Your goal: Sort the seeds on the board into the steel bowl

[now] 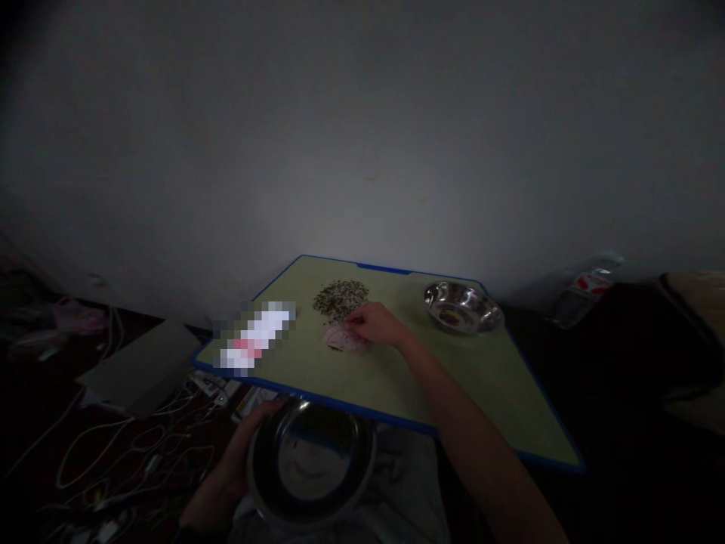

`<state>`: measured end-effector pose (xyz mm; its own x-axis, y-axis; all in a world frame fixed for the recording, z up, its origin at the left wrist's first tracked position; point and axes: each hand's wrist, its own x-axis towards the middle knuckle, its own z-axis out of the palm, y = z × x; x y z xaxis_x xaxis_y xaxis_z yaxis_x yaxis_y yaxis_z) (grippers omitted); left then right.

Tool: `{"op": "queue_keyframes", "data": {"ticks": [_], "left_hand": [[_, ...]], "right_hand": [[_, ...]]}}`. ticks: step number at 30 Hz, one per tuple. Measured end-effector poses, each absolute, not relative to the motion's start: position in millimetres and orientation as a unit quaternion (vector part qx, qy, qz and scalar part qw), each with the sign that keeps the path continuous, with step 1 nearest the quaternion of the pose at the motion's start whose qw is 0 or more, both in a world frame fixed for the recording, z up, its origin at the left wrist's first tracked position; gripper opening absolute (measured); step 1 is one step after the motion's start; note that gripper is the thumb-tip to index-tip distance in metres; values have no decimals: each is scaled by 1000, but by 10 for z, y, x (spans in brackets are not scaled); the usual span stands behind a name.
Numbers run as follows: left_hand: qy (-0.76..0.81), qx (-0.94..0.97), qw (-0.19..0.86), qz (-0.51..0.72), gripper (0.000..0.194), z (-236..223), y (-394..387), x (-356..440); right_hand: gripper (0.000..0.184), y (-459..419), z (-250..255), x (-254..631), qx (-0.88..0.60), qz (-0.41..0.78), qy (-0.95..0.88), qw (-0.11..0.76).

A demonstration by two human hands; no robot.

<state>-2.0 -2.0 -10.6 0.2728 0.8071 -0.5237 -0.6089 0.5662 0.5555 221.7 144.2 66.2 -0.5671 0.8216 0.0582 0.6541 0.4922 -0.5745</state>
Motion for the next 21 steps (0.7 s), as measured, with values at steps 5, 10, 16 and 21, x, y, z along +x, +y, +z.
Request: {"op": "queue_keyframes", "data": {"ticks": [5,10,16,21], "left_hand": [[407,113,789,447,18,-115,-22,-19],[393,129,795,443,19,-134,-9,-26],[421,125,779,448,19,-84,-26,-19],[410,135,779,455,18,-109,-25,-19]], "right_hand": [[25,1439,651,2216,-423,267,-849,173],[26,1430,677,2220,-412,300,-844,165],[24,1478,651,2230,-427,270,-841,192],[23,1459,618,2215,-433,292,-833,186]]}}
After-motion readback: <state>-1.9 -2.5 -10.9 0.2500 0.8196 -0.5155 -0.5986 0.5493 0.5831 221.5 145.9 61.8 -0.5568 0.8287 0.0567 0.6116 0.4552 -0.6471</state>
